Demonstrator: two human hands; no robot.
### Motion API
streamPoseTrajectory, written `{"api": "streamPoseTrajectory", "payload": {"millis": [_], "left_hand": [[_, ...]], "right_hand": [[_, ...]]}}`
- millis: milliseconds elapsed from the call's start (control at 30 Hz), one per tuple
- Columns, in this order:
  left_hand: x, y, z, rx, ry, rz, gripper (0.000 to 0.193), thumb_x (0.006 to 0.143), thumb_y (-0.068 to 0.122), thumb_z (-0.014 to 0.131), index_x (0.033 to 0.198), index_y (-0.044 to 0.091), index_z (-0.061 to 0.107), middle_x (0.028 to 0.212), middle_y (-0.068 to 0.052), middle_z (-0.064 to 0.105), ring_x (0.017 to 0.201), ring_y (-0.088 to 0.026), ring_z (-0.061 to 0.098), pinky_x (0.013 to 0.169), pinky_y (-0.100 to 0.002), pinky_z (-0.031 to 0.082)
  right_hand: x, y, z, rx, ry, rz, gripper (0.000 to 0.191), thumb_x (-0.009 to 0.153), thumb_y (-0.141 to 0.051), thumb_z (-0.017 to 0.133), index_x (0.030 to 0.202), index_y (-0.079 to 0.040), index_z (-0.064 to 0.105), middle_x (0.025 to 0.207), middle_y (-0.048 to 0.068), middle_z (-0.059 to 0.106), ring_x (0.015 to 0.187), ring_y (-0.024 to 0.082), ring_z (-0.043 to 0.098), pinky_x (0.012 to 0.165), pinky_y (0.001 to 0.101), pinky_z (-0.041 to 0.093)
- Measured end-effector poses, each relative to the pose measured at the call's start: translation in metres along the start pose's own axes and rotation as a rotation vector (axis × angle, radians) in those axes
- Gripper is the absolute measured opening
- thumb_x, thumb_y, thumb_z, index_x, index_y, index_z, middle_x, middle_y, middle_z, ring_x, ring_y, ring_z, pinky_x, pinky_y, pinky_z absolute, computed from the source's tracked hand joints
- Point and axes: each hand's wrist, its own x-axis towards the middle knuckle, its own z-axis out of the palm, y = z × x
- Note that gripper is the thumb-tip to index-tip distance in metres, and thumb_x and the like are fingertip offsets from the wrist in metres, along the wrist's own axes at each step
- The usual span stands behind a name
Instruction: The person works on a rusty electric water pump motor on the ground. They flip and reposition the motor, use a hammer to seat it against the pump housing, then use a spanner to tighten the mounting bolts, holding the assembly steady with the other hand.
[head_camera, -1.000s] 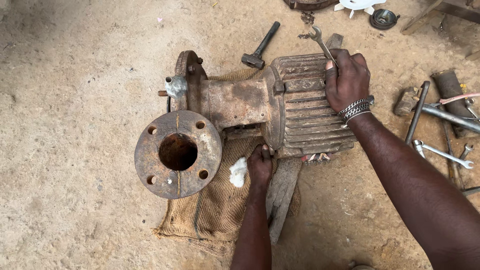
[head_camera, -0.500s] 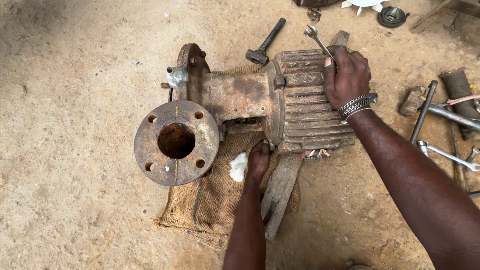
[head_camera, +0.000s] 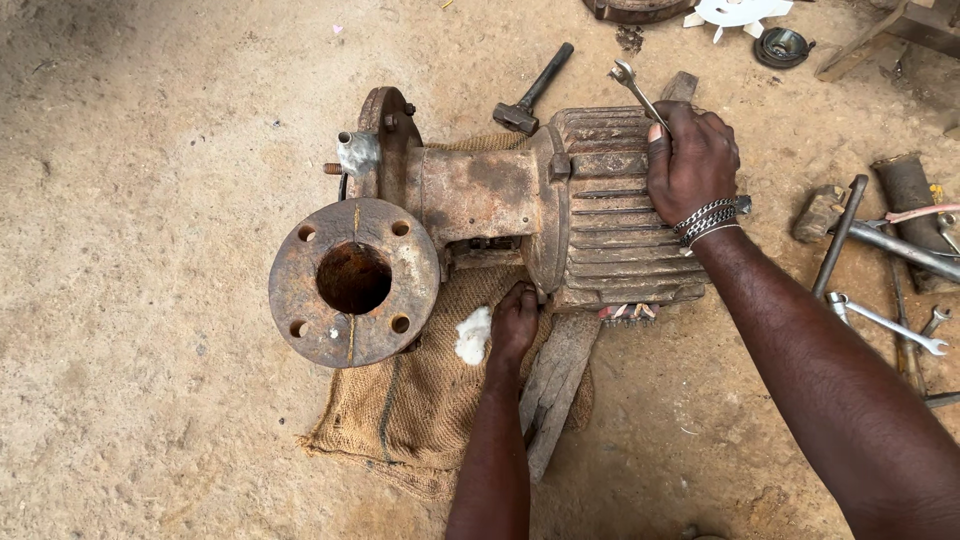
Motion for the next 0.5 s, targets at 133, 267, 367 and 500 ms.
{"api": "streamPoseTrajectory", "payload": {"millis": [133, 267, 367, 500], "left_hand": [[0.005, 0.01, -0.006, -0.026, -0.086, -0.146, 0.062, 0.104, 0.057, 0.036, 0.114, 0.013, 0.079, 0.108, -0.014, 0.079, 0.101, -0.03, 0.075, 0.091, -0.046, 0.055], [-0.005, 0.025, -0.013, 0.017, -0.064, -0.136, 0.056, 0.103, 0.055, 0.036, 0.122, 0.017, 0.072, 0.116, -0.013, 0.077, 0.108, -0.03, 0.071, 0.095, -0.047, 0.052], [-0.01, 0.026, -0.013, -0.09, -0.063, -0.078, 0.05, 0.099, 0.045, 0.037, 0.139, 0.02, 0.056, 0.127, -0.015, 0.068, 0.114, -0.032, 0.067, 0.1, -0.049, 0.049], [-0.002, 0.013, -0.01, -0.15, -0.156, -0.091, 0.052, 0.099, 0.039, 0.036, 0.145, 0.021, 0.05, 0.135, -0.015, 0.062, 0.121, -0.033, 0.062, 0.106, -0.051, 0.047]], "right_hand": [[0.001, -0.002, -0.003, 0.015, 0.003, -0.014, 0.016, 0.113, -0.016, 0.057, 0.121, -0.006, 0.067, 0.087, 0.011, 0.068, 0.089, 0.031, 0.064, 0.092, 0.0501, 0.047], [0.002, -0.008, -0.007, 0.007, -0.005, 0.002, 0.015, 0.112, -0.015, 0.059, 0.12, -0.005, 0.067, 0.084, 0.013, 0.066, 0.087, 0.034, 0.063, 0.091, 0.0509, 0.047], [0.002, -0.01, -0.009, 0.028, -0.009, -0.001, 0.015, 0.111, -0.013, 0.058, 0.12, -0.005, 0.067, 0.083, 0.013, 0.065, 0.086, 0.034, 0.063, 0.089, 0.0503, 0.048], [0.002, -0.009, -0.009, -0.004, 0.009, -0.037, 0.015, 0.111, -0.012, 0.059, 0.121, -0.005, 0.067, 0.085, 0.013, 0.066, 0.086, 0.034, 0.062, 0.088, 0.0502, 0.048]]}}
